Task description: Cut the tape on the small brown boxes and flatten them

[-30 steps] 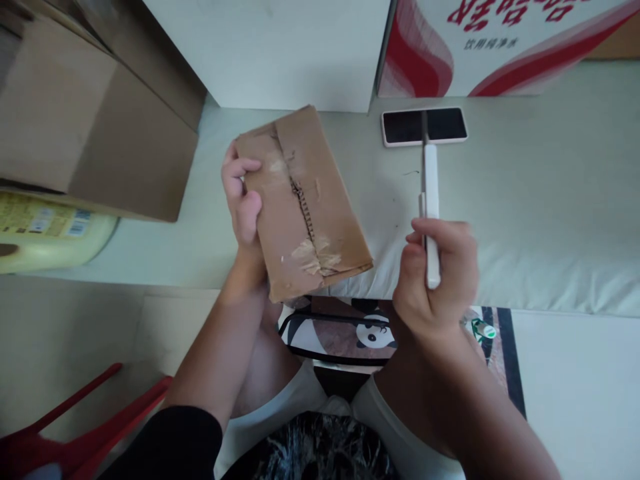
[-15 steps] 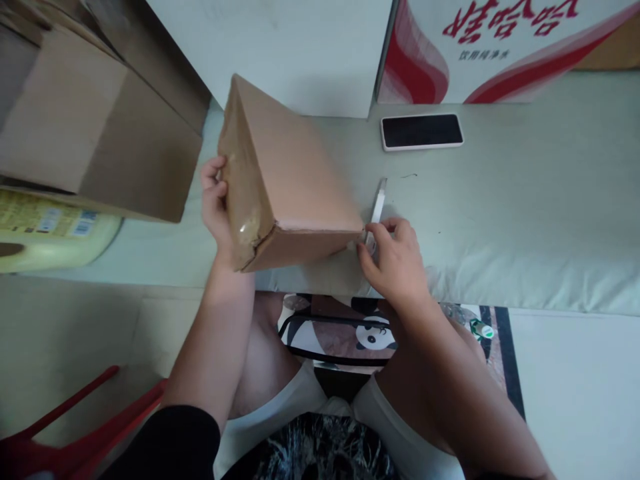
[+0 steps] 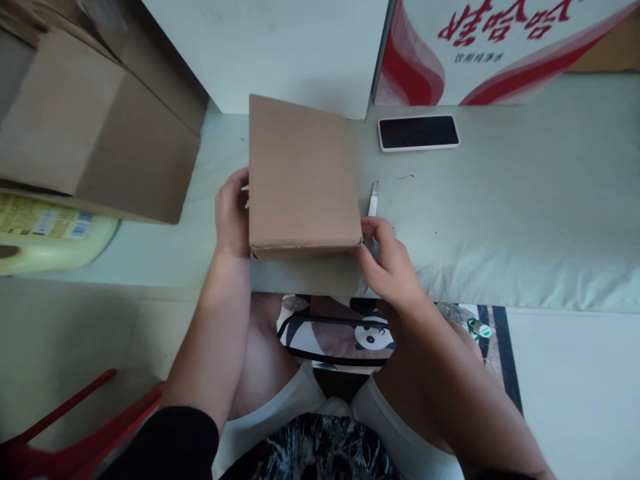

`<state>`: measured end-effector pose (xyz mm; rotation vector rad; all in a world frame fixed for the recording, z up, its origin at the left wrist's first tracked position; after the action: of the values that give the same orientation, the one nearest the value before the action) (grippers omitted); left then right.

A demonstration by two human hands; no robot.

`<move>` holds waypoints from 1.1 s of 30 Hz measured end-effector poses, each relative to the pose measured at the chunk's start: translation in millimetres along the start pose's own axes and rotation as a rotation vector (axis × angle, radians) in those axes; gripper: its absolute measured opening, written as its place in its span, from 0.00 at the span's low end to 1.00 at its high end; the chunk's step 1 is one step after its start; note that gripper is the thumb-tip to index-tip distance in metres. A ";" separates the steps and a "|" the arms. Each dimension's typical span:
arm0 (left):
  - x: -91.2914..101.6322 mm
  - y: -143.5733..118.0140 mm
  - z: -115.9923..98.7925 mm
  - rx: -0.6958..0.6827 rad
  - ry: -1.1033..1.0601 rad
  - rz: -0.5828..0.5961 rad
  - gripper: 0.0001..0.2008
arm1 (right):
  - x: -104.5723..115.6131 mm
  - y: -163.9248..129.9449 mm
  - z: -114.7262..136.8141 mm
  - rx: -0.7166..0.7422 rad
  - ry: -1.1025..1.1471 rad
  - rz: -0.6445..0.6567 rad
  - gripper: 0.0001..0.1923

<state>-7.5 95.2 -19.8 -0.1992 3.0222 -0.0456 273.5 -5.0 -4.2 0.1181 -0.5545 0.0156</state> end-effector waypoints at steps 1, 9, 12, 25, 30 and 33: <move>-4.0 -1.4 2.2 0.032 -0.032 0.012 0.25 | 0.3 -0.5 -0.4 0.011 0.033 -0.011 0.20; -30.2 -10.5 7.9 0.183 -0.095 0.109 0.27 | 2.7 -3.6 -4.9 0.055 0.090 -0.053 0.25; -28.8 -10.8 1.9 0.209 -0.093 0.126 0.26 | 1.8 -3.9 -4.1 0.060 0.084 -0.055 0.25; -23.7 -11.0 1.5 0.281 -0.199 0.230 0.25 | 2.8 -4.4 2.6 0.096 0.029 -0.083 0.23; -20.4 -5.2 -3.1 0.224 -0.264 0.185 0.23 | 10.1 -4.7 4.5 0.141 0.146 -0.217 0.27; -16.2 -2.9 -10.1 0.163 -0.294 0.102 0.21 | 22.3 -5.8 6.5 0.184 0.375 -0.379 0.30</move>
<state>7.7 94.7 -7.9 -0.0331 2.7146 -0.2309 289.3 -12.0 12.5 0.3902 -0.1487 -0.2759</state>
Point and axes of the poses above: each hand's wrist, its own y-axis towards the middle knuckle, its own x-axis out of the back of the hand, z = x × y, the point moved 8 cm from there along y, towards the middle knuckle, and after that the axes turned 3 degrees about x, right-handed, at the moved point
